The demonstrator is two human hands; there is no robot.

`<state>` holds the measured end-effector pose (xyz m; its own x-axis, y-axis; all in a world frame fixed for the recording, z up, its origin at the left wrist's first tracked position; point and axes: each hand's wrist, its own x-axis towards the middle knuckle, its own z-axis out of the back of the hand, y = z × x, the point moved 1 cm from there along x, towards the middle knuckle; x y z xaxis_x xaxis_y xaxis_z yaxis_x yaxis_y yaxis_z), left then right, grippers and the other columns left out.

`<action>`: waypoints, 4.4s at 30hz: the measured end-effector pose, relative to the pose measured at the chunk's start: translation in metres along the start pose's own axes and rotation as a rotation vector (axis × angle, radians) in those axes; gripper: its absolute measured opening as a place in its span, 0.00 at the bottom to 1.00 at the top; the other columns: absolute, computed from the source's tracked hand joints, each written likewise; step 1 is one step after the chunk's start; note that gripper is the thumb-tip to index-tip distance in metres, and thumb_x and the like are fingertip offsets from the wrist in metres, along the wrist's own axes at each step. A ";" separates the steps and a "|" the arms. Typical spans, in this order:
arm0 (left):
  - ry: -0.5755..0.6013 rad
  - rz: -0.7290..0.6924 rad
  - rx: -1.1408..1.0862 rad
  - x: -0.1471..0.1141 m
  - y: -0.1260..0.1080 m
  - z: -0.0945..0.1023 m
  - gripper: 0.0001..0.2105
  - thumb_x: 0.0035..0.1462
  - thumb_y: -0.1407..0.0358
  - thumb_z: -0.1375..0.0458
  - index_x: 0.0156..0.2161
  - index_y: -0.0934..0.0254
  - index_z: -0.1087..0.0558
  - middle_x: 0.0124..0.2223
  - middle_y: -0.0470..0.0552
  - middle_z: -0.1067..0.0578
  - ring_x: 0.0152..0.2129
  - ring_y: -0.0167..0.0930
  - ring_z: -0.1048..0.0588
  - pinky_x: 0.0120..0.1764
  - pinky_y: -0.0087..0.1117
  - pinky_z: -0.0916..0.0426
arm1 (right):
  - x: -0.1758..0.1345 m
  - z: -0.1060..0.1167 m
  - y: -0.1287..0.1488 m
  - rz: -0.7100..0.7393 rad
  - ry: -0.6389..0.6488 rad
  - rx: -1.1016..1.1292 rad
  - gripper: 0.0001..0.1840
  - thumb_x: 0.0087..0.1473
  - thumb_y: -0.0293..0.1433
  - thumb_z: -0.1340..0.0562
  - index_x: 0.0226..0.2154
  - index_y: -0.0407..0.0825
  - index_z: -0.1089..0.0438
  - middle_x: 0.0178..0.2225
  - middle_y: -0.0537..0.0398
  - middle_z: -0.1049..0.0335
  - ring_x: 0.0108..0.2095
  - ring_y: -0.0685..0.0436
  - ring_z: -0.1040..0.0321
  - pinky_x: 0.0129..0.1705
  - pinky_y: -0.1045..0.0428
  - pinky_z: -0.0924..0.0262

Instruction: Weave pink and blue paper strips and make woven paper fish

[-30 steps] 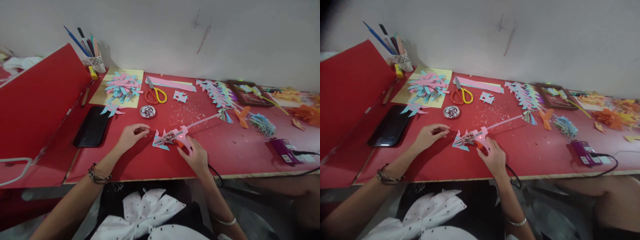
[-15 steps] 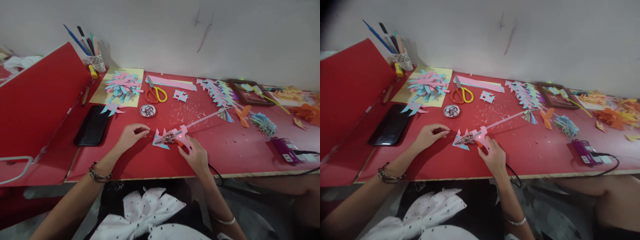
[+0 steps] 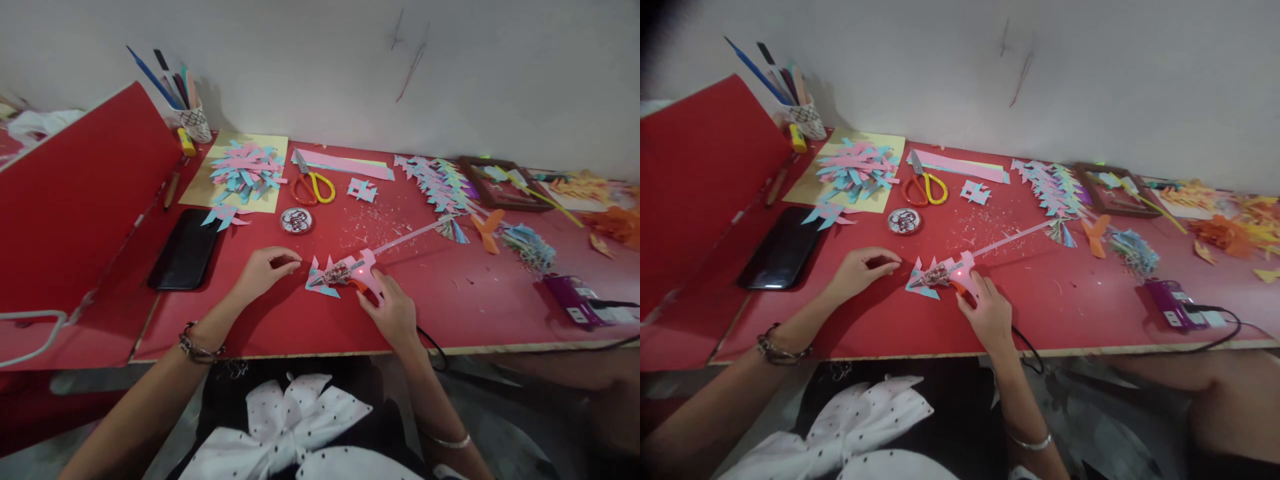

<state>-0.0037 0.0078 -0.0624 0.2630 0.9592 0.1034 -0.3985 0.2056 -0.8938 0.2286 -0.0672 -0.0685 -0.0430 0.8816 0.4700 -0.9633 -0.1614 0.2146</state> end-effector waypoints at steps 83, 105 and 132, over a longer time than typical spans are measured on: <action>0.171 -0.373 0.321 -0.006 0.001 -0.012 0.07 0.52 0.62 0.45 0.30 0.60 0.26 0.29 0.47 0.23 0.27 0.28 0.29 0.34 0.28 0.38 | 0.000 -0.001 0.043 0.245 0.293 0.174 0.17 0.52 0.29 0.49 0.43 0.48 0.33 0.45 0.48 0.34 0.45 0.43 0.39 0.43 0.48 0.42; 0.184 -0.609 0.426 -0.007 0.005 -0.013 0.14 0.57 0.58 0.51 0.36 0.62 0.25 0.27 0.48 0.26 0.26 0.25 0.31 0.30 0.26 0.39 | 0.003 0.002 0.041 0.188 0.401 0.197 0.19 0.52 0.28 0.49 0.46 0.54 0.34 0.47 0.51 0.36 0.47 0.42 0.42 0.44 0.47 0.45; 0.131 -0.656 0.696 -0.016 -0.002 -0.009 0.14 0.60 0.61 0.56 0.41 0.63 0.30 0.26 0.45 0.27 0.23 0.25 0.31 0.29 0.26 0.39 | 0.004 0.001 0.043 0.194 0.393 0.184 0.19 0.51 0.28 0.49 0.46 0.51 0.34 0.47 0.49 0.35 0.46 0.42 0.41 0.43 0.46 0.44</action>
<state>0.0004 -0.0101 -0.0660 0.6982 0.5917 0.4030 -0.5576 0.8025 -0.2123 0.1878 -0.0710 -0.0562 -0.3486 0.9227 0.1647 -0.8663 -0.3843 0.3192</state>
